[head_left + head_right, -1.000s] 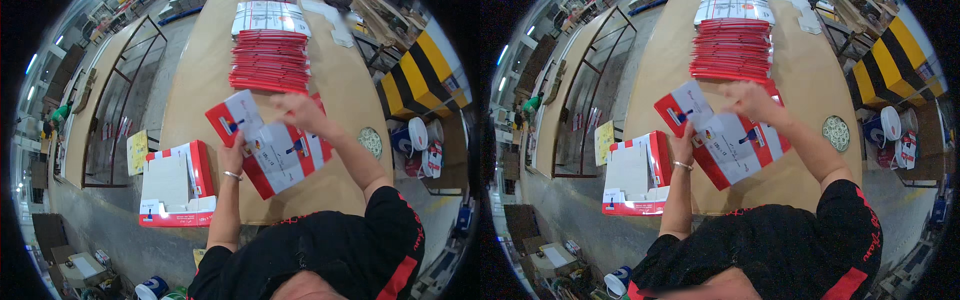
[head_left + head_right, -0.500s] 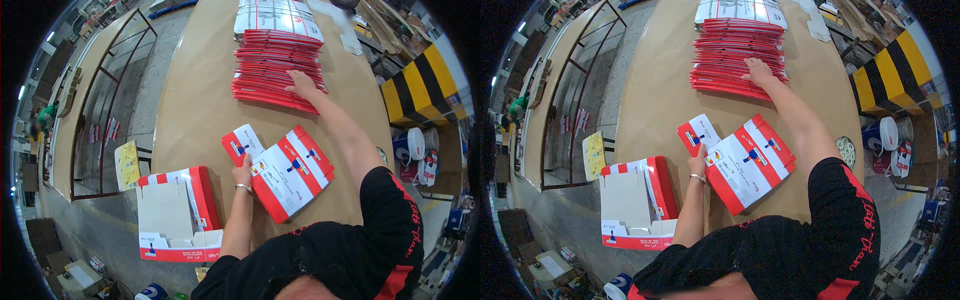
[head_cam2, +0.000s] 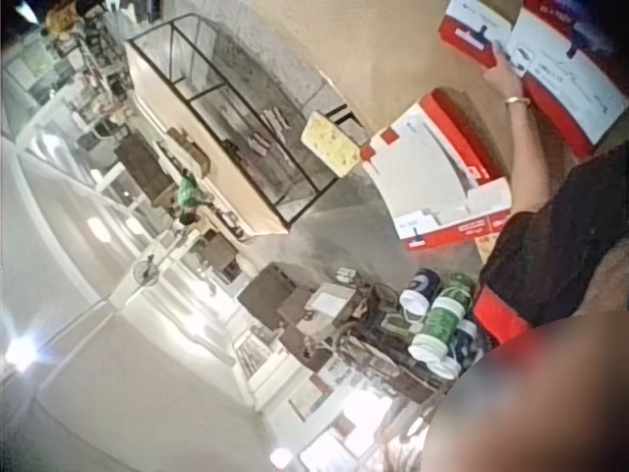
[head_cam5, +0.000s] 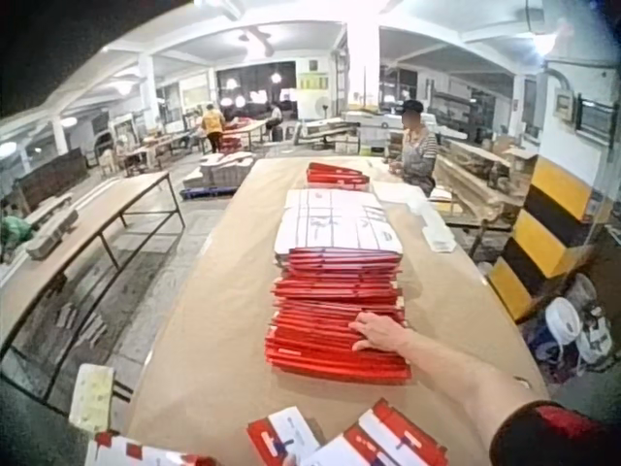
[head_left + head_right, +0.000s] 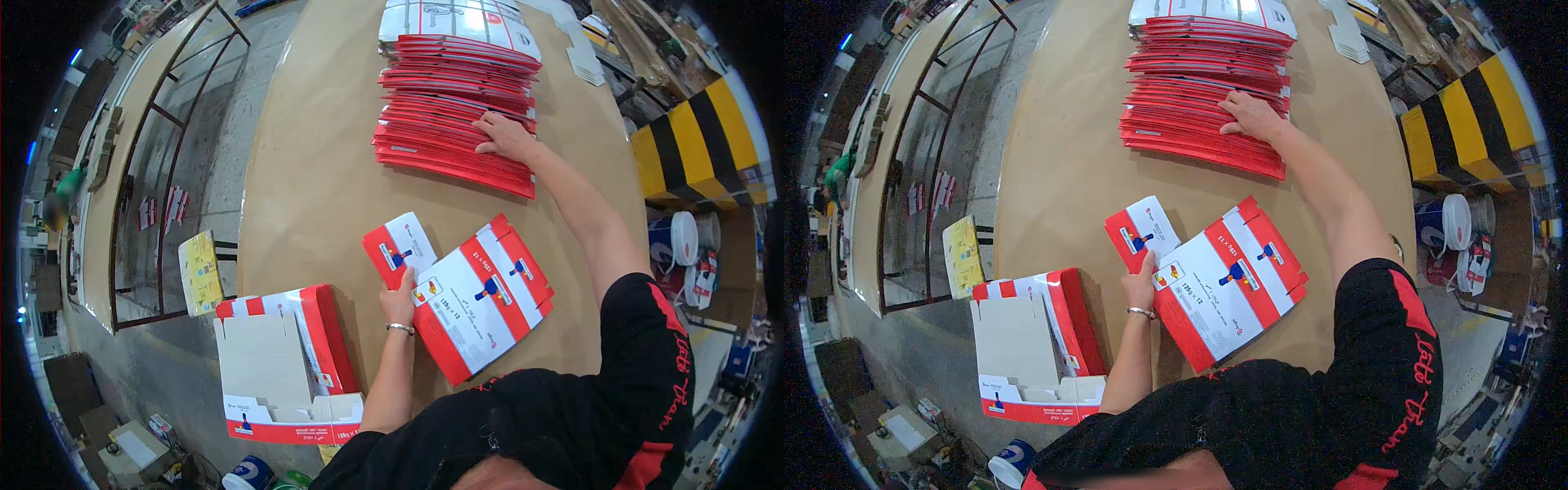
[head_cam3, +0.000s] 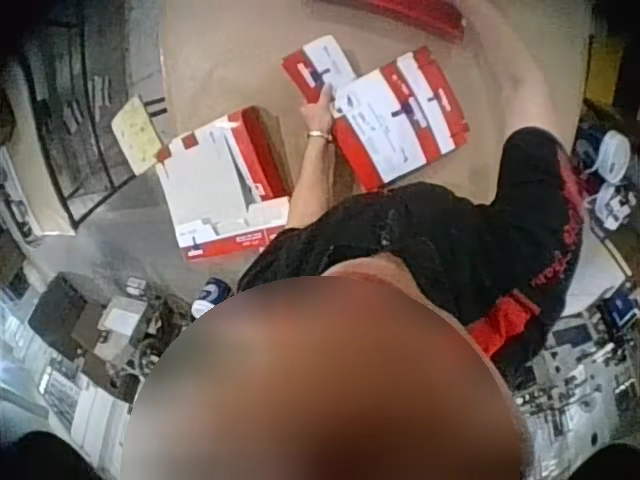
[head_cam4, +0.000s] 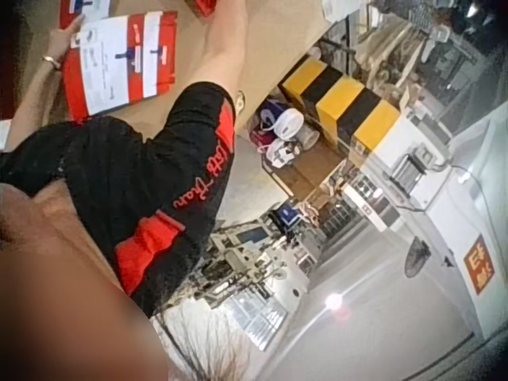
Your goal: The person is counting and stacking red and white cardboard boxes or packaging materials on a table.
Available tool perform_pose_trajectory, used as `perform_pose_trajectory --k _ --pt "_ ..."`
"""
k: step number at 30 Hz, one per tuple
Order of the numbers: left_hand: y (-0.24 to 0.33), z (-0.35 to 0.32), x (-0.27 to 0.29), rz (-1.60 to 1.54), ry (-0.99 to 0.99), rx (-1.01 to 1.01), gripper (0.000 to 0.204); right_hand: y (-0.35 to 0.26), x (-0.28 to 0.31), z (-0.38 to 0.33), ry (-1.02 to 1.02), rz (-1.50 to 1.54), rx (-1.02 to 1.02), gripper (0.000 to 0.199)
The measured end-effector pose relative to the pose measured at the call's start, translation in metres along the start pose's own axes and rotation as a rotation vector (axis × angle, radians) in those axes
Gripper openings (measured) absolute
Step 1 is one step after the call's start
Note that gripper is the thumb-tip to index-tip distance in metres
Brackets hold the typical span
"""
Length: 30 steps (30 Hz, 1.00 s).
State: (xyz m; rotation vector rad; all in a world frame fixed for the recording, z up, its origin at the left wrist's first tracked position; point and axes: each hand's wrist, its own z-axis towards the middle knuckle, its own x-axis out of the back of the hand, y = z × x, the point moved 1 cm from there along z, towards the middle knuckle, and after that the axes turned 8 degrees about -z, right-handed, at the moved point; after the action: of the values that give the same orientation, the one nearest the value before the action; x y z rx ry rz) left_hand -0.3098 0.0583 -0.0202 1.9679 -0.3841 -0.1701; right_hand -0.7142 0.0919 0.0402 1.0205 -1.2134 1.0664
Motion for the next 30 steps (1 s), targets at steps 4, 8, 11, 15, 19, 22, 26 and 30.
perform_pose_trajectory --k 4,8,11,15,19,22,26,30 --pt "0.0 0.001 -0.001 -0.04 -0.024 -0.008 0.042 0.011 -0.004 0.011 -0.003 -0.091 0.033 0.052" --pt "0.0 0.002 0.0 0.015 0.007 0.015 0.041 0.007 -0.008 0.013 0.083 -0.13 0.091 0.029" --pt "0.0 0.0 0.001 0.093 0.04 0.017 0.041 0.004 0.005 0.024 0.036 -0.199 0.063 0.021" --pt "0.008 -0.006 -0.002 0.142 0.087 -0.032 0.042 0.004 0.02 0.031 0.013 -0.318 0.148 0.014" --pt "0.001 -0.004 0.0 0.259 0.113 -0.024 0.045 0.009 0.078 0.024 0.111 -0.195 0.12 0.012" --pt "0.005 -0.009 0.0 0.21 0.08 -0.07 0.046 -0.022 0.146 -0.011 0.16 -0.175 0.079 0.012" --pt "0.013 -0.008 -0.006 0.412 0.092 -0.067 0.055 -0.074 0.224 -0.063 0.215 -0.166 0.122 0.021" --pt "-0.024 0.012 0.02 0.415 0.136 0.025 0.074 -0.168 0.234 -0.119 0.194 -0.143 0.106 0.034"
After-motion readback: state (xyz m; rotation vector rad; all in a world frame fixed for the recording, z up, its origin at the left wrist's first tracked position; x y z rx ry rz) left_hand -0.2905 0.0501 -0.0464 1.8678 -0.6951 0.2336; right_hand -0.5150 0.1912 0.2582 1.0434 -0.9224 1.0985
